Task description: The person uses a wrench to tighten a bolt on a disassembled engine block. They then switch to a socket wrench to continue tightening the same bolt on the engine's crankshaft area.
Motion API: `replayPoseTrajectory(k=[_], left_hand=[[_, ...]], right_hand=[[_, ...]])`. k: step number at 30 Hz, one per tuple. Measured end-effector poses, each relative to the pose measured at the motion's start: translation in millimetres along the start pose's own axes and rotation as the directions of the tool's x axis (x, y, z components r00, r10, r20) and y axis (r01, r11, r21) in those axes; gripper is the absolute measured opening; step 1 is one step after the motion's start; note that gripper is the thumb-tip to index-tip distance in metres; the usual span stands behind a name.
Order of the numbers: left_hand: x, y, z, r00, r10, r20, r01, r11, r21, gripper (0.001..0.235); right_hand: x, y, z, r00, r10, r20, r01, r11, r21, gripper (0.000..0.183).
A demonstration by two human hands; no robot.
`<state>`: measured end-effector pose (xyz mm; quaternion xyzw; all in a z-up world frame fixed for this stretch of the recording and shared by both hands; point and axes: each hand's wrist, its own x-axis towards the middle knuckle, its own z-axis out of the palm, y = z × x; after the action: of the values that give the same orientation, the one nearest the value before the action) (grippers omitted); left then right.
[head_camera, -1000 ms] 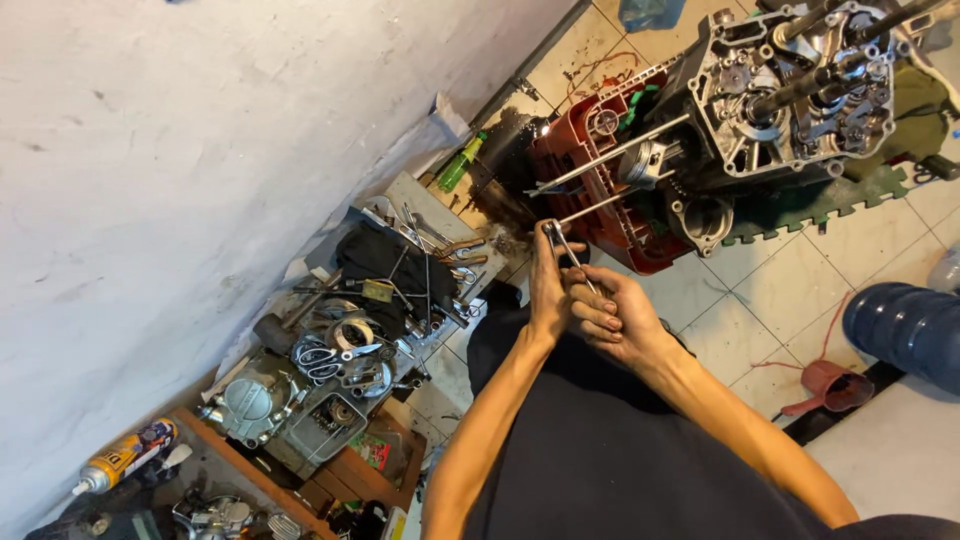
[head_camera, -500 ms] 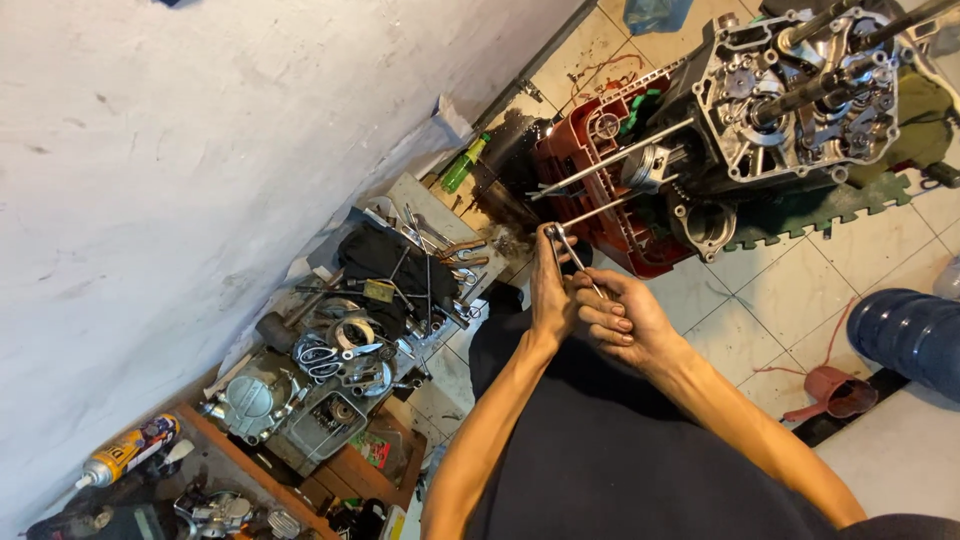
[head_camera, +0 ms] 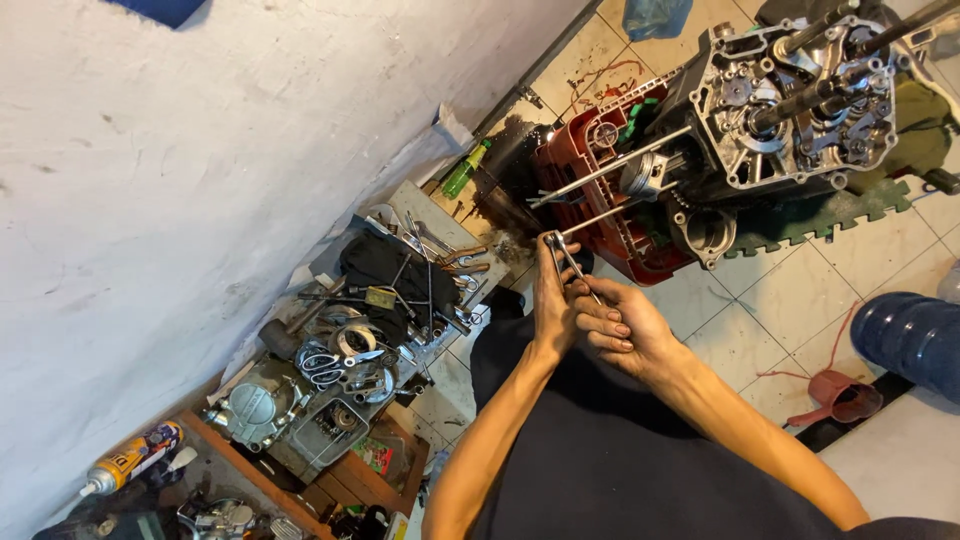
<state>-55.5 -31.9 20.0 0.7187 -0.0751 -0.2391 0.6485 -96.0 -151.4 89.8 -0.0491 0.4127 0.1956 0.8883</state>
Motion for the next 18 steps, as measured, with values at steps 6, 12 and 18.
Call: replayPoseTrajectory(k=[6,12,18], left_hand=[[-3,0,2,0.997,-0.071,0.006,0.072,0.991,-0.112,0.086],[-6,8,8,1.000,0.014,-0.024,-0.017,0.994,-0.104,0.088],[-3,15,1,1.000,0.022,-0.009,-0.023,0.994,-0.109,0.092]], right_hand=[[-11,-4,20,0.998,0.039,-0.058,-0.045,0.992,-0.117,0.029],[-11,-3,21,0.980,-0.050,-0.193,0.024,0.990,-0.136,0.026],[-18,-1,37,0.984,-0.058,-0.169,0.027,0.983,-0.179,0.020]])
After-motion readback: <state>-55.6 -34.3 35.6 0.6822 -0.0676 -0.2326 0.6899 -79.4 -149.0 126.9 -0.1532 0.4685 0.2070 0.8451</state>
